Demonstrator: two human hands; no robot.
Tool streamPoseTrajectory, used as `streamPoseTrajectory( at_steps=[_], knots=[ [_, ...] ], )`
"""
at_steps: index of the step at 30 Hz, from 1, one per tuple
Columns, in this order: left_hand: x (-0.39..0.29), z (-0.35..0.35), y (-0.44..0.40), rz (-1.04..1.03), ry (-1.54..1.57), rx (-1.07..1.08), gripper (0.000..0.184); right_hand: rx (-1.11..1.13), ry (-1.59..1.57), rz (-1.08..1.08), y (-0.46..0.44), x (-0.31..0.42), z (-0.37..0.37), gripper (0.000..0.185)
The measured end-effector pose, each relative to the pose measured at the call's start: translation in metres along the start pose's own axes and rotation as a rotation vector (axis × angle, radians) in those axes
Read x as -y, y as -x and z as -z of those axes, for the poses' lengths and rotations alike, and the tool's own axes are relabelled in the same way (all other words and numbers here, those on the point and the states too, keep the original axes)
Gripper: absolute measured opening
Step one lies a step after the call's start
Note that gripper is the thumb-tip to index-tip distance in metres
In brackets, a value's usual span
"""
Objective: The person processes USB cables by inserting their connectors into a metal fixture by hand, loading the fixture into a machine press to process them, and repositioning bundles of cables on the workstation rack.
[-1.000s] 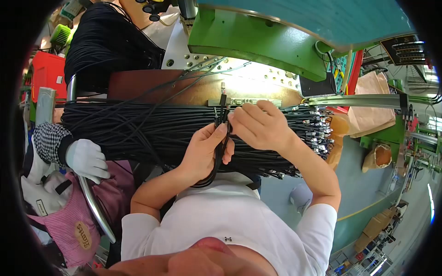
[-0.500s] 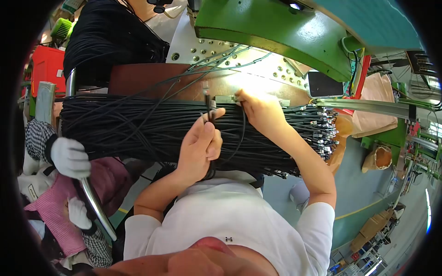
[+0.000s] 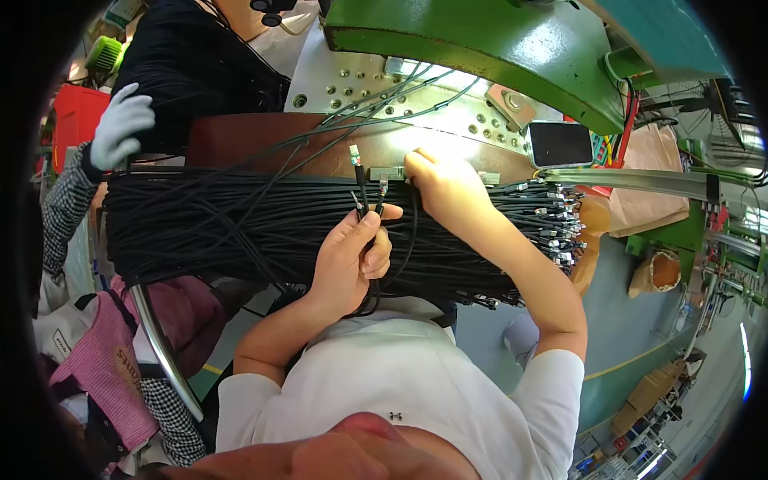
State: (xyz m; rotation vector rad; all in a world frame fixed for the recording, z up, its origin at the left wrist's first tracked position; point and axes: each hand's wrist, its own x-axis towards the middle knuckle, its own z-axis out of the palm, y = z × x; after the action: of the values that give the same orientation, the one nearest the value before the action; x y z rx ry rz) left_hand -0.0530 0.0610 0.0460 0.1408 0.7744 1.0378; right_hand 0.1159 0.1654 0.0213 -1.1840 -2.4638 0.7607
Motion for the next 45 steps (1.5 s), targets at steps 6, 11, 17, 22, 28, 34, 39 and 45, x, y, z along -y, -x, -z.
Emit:
streamPoseTrajectory(
  at_steps=[6, 11, 17, 22, 28, 34, 39, 45],
  knots=[
    [-0.001, -0.003, -0.001, 0.075, -0.062, 0.074, 0.027, -0.222, 0.209, 0.255, 0.007, 0.011, 0.013, 0.020],
    [-0.009, -0.009, 0.003, 0.161, -0.303, 0.090, 0.027, -0.373, 0.243, 0.400, 0.012, 0.007, 0.015, 0.021],
    [-0.001, -0.003, -0.002, -0.108, -0.279, 0.032, 0.023, -0.130, 0.142, 0.203, 0.016, -0.013, 0.008, 0.021],
    [0.004, -0.003, -0.007, 0.021, -0.164, 0.107, 0.022, 0.035, 0.065, 0.123, 0.012, -0.015, 0.015, 0.021],
    [0.011, -0.012, -0.011, -0.023, -0.274, 0.155, 0.023, 0.110, -0.737, -0.379, 0.012, 0.018, 0.043, 0.019],
    [0.006, -0.017, -0.012, -0.118, -0.279, 0.112, 0.020, -0.142, -0.311, 0.100, 0.028, 0.025, 0.028, 0.015],
    [0.004, -0.018, -0.016, 0.149, -0.307, 0.291, 0.023, -0.561, 0.401, 0.279, 0.020, 0.022, 0.033, 0.008],
    [0.004, -0.007, -0.005, -0.433, -0.787, 0.275, 0.022, -0.386, -0.069, -0.102, 0.046, -0.025, 0.028, 0.015]
  ],
)
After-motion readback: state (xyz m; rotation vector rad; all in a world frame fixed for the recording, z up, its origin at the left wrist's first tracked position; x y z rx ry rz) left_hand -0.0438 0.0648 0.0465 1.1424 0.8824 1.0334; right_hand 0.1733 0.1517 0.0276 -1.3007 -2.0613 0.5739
